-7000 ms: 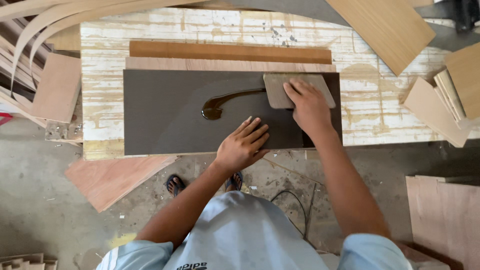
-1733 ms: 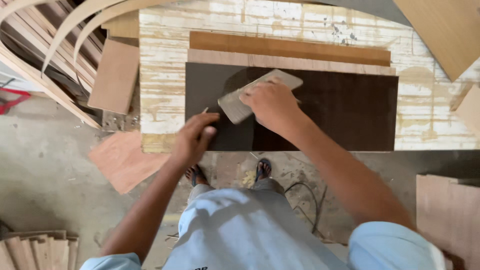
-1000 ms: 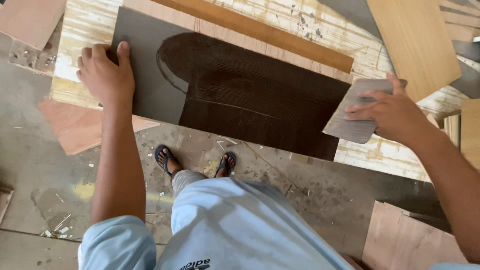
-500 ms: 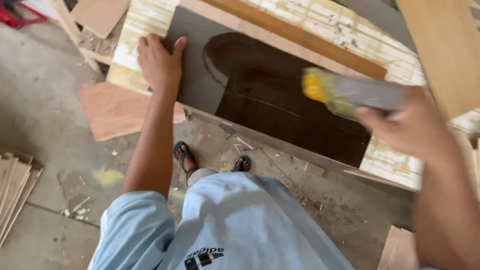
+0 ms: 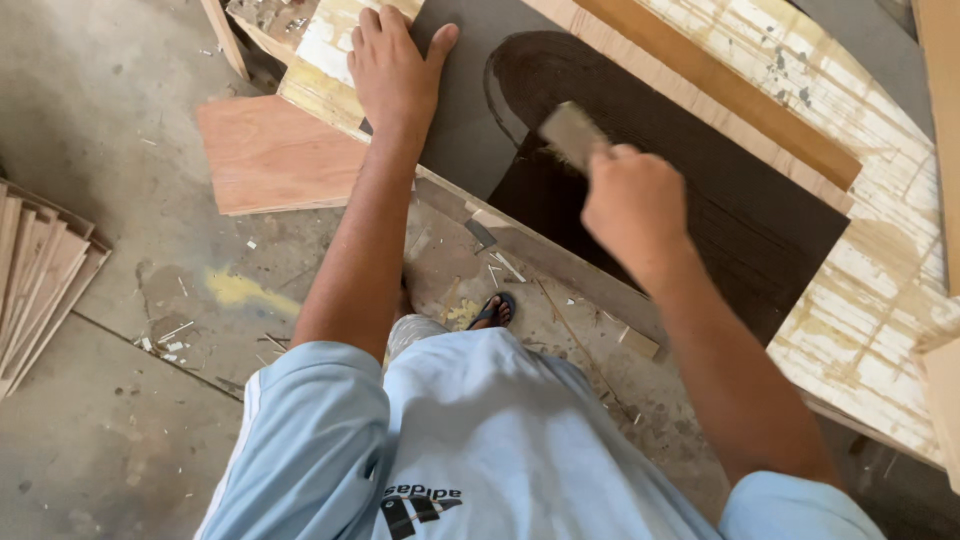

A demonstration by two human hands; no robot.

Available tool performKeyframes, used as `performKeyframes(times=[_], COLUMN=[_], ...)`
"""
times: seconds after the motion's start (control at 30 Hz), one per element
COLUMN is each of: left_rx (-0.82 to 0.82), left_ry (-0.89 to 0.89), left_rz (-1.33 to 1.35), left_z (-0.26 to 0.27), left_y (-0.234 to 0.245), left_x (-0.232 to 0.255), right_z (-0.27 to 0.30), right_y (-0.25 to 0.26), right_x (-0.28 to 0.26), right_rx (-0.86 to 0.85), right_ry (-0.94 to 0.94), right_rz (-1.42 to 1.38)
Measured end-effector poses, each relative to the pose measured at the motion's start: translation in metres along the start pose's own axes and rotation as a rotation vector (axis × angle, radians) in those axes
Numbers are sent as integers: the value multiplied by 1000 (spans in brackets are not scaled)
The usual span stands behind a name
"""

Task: The person uses an electric sander to smooth the surface of a wooden board. They then flip the board, apply a liquid finish from a bottle, and spread it evenly with a sponge.

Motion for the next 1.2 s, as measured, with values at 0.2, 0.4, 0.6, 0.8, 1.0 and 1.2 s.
performKeyframes(times=[0.2, 0.4, 0.6, 0.8, 1.0, 1.2], left_rx=[29, 38, 96, 70, 89, -260], left_ry=[-44, -79, -137, -100, -175, -82], left_rz=[24, 66, 103, 80, 68, 56], left_z=[-2, -1, -3, -2, -3, -15], left_y=[-1, 11, 11, 12, 8, 14], left_x=[-1, 2, 1, 1, -4, -11], right_z=[2, 68, 145, 206, 264, 249], right_y=[7, 19, 1, -14, -36, 51], right_x=[-34, 49, 124, 175, 238, 204], right_rx=[-175, -469, -631, -841, -937, -137], right_ry=[366, 192, 49, -83, -428, -682], right_rz=[-57, 73, 170, 281, 30, -721])
Point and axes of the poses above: each hand's wrist, its own z-axis away from the middle knuckle, its own y-axis out of the back of the hand, x = y × z, the point moved 2 cm from there along -z, towards the middle knuckle, and after that the axes turned 6 degrees about -z, right-handed, at the moved point
